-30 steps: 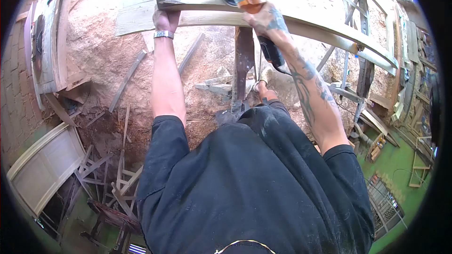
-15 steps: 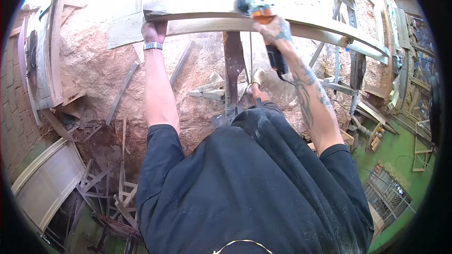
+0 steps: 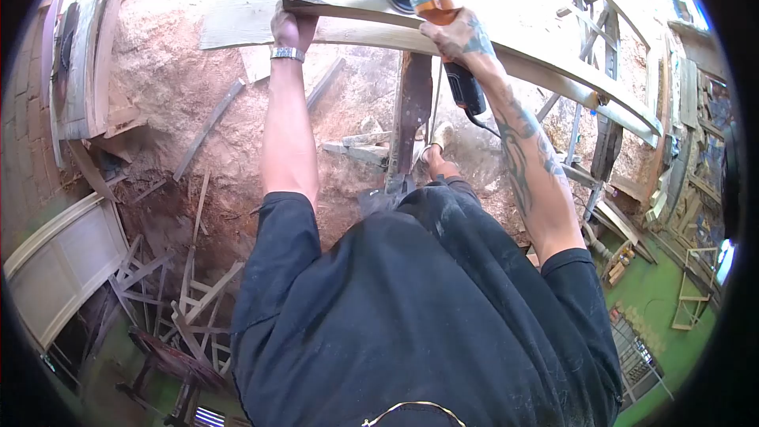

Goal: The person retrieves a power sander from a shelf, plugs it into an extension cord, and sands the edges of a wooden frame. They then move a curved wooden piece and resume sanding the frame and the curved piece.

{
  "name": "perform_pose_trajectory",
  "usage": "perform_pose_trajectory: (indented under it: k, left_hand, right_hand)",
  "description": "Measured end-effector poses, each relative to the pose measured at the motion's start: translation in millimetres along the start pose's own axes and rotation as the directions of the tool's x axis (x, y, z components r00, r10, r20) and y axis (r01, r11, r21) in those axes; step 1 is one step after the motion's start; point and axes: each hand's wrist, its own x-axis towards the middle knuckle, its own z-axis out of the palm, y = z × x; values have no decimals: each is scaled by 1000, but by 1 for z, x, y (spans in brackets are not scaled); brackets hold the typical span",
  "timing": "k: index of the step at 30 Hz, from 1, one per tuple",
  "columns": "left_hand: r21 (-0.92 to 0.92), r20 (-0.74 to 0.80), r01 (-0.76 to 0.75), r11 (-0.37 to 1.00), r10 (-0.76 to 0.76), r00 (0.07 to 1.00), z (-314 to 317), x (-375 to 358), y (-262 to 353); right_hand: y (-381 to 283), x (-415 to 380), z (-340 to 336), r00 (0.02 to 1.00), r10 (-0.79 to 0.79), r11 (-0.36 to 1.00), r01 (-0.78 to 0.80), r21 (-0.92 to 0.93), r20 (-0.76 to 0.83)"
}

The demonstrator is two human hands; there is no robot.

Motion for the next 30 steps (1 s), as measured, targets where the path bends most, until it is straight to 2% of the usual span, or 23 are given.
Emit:
perform_pose_trajectory:
  k: [1, 4, 5, 8, 9, 12, 14, 17, 18, 19, 20, 21, 22, 24, 25, 26, 28, 30]
  left_hand:
    - [-23, 32, -9, 1000, 10, 999, -5, 4, -1]
    - [-37, 71, 14, 999, -11, 997, -24, 16, -5]
    - [-65, 23, 22, 998, -20, 1000, -21, 15, -5]
    - [5, -86, 12, 1000, -11, 996, -11, 11, -5]
    - [-3, -93, 7, 1000, -7, 996, -11, 11, -5]
    - [-47, -94, 23, 999, -27, 995, -15, 15, -4]
    - [-107, -54, 68, 992, -74, 996, -14, 19, -1]
    - [36, -47, -3, 999, 4, 999, -20, 18, -3]
    - [436, 14, -125, 891, 132, 991, -35, 23, -4]
    - [749, 120, -234, 619, 221, 968, -59, 33, -5]
    - [475, 9, -108, 873, 118, 993, -34, 18, -2]
    - [116, -102, 1, 993, 11, 995, -9, 3, 1]
    - [120, -65, -5, 993, 13, 998, -2, -1, 3]
    - [126, 6, -16, 992, 16, 1000, 4, -3, 3]
    - [200, -58, -11, 980, 23, 998, 19, -9, 4]
    - [194, -45, -21, 981, 30, 999, 16, -8, 2]
    - [187, -16, -36, 982, 40, 999, 12, -5, 2]
    - [182, -51, -26, 983, 36, 998, 20, -7, 4]
  right_hand:
    - [2, 6, 9, 996, -83, 997, 83, 1, -32]
    - [-25, 1, 16, 986, -164, 986, 164, 35, -1]
    - [-17, 14, 28, 961, -270, 963, 269, -33, -66]
    - [-33, 20, 41, 940, -330, 943, 324, -82, -88]
    - [-43, 14, 41, 940, -340, 941, 339, -20, -36]
    - [-47, 16, 64, 881, -470, 883, 469, -23, -59]
    - [-55, 2, 64, 923, -384, 922, 381, -64, -37]
    - [-36, -2, 57, 964, -259, 961, 263, -84, 52]
    - [-30, -7, 47, 978, -204, 977, 207, -55, 50]
    - [-22, -16, 36, 988, -146, 989, 147, -27, 49]
    - [-13, -22, 24, 995, -87, 996, 87, 1, 47]
    - [11, -20, 16, 995, -93, 996, 93, -10, -29]
    - [40, -17, 8, 989, -100, 995, 98, -25, -107]
    - [75, -20, -17, 983, 50, 974, -87, -210, -177]
    - [84, -22, -24, 966, 89, 963, -146, -228, -243]
    - [91, -24, -33, 956, 150, 966, -196, -170, -251]
    - [105, -22, -39, 939, 119, 977, -168, -130, -322]
    - [86, -22, -37, 961, 145, 974, -181, -138, -236]
